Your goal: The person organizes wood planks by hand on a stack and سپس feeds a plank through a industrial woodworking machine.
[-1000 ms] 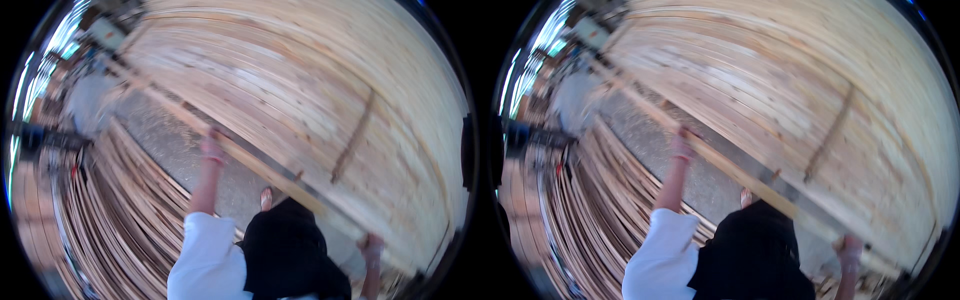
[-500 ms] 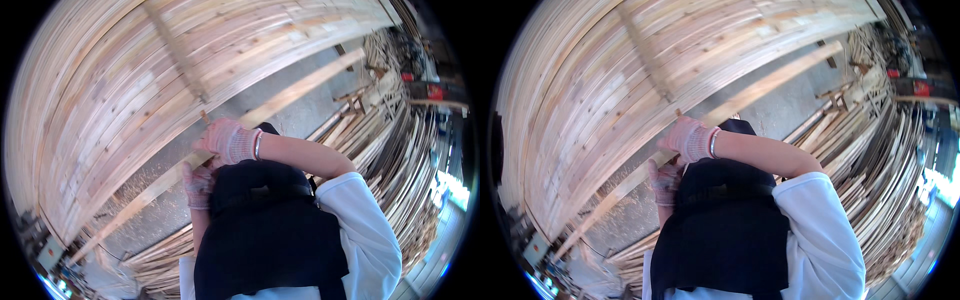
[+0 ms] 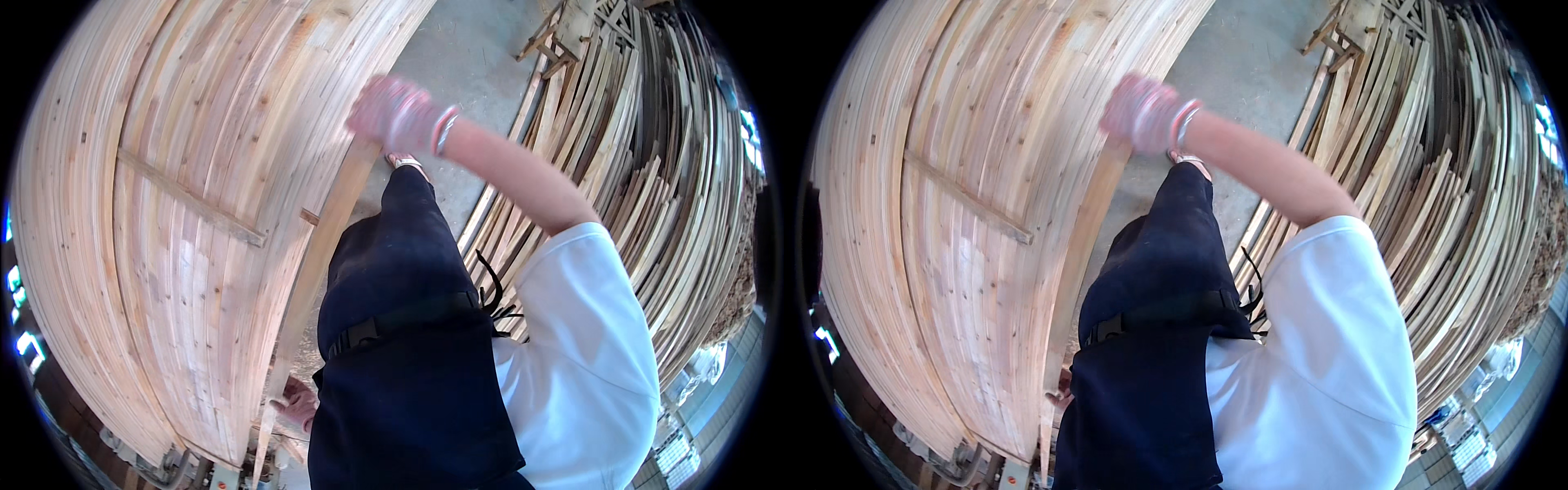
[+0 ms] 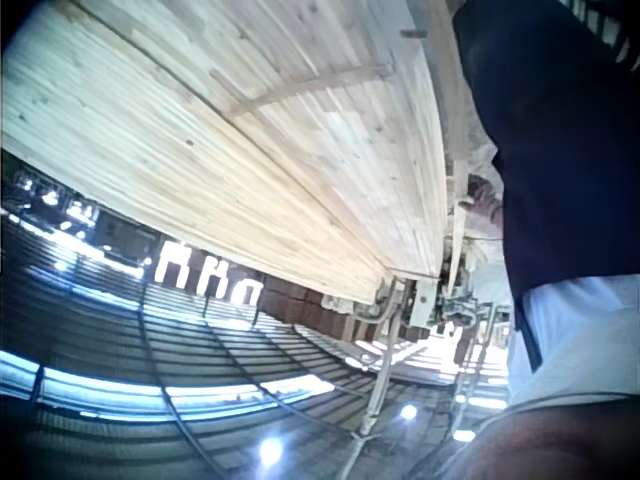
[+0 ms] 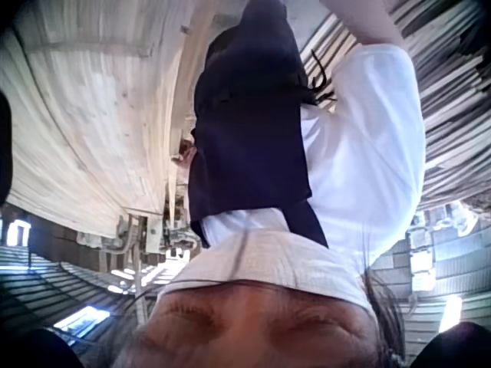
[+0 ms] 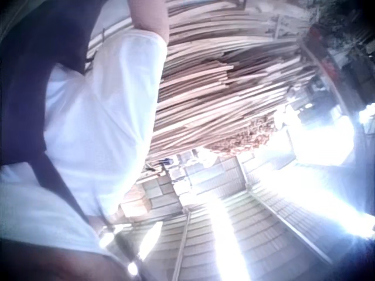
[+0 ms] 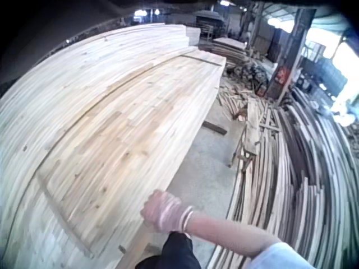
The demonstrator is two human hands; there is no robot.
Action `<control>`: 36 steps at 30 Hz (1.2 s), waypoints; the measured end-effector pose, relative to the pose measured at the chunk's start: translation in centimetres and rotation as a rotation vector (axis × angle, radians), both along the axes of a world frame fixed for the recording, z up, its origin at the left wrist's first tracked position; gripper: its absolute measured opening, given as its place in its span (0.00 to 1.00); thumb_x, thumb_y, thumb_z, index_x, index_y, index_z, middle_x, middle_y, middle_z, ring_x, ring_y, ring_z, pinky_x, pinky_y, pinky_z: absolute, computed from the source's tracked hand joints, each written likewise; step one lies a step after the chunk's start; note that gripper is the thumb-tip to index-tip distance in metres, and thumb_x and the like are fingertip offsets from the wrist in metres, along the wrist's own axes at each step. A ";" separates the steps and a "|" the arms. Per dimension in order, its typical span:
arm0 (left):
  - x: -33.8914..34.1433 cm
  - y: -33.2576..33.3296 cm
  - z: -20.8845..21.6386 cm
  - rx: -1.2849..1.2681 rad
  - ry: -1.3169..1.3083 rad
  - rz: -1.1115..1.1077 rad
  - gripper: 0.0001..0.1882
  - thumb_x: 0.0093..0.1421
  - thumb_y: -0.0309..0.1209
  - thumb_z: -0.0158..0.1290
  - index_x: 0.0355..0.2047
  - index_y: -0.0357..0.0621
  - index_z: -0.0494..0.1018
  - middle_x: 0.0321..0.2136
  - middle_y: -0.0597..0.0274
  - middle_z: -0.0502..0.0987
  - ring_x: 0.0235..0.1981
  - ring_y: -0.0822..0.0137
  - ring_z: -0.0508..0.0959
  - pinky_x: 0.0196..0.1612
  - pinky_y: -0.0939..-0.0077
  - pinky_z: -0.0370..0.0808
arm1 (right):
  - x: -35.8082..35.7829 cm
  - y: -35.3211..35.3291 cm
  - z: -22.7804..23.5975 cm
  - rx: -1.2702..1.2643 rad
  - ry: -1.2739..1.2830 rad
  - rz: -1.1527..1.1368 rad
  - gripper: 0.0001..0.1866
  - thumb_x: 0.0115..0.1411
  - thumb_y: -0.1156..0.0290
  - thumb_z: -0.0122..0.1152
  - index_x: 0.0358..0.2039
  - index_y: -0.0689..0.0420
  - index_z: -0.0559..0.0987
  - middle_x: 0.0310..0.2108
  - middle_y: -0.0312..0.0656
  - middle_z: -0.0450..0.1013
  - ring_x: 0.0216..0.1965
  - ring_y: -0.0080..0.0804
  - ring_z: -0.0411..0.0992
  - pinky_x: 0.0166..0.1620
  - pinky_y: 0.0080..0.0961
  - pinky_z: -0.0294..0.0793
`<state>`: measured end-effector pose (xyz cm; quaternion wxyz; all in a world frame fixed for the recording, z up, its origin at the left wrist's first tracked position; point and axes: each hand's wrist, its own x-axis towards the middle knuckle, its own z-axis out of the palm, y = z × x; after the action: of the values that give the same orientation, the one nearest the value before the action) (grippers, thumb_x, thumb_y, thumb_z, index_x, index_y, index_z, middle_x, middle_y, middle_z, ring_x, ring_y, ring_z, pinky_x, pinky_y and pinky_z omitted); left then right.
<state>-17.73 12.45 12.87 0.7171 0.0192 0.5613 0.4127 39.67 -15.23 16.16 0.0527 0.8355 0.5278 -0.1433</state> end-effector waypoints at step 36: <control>35.6 4.6 3.8 0.585 1.136 -1.141 0.28 0.61 0.47 0.50 0.52 0.36 0.69 0.48 0.50 0.74 0.46 0.55 0.75 0.53 0.62 0.70 | -22.8 -32.2 -21.6 0.141 0.985 -1.903 0.24 0.53 0.51 0.57 0.44 0.55 0.81 0.41 0.46 0.78 0.45 0.40 0.76 0.49 0.33 0.72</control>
<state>17.91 17.04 16.66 0.3914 0.6868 0.6108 0.0449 16.87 -47.45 -5.49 -0.3476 0.7548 -0.3697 -0.4158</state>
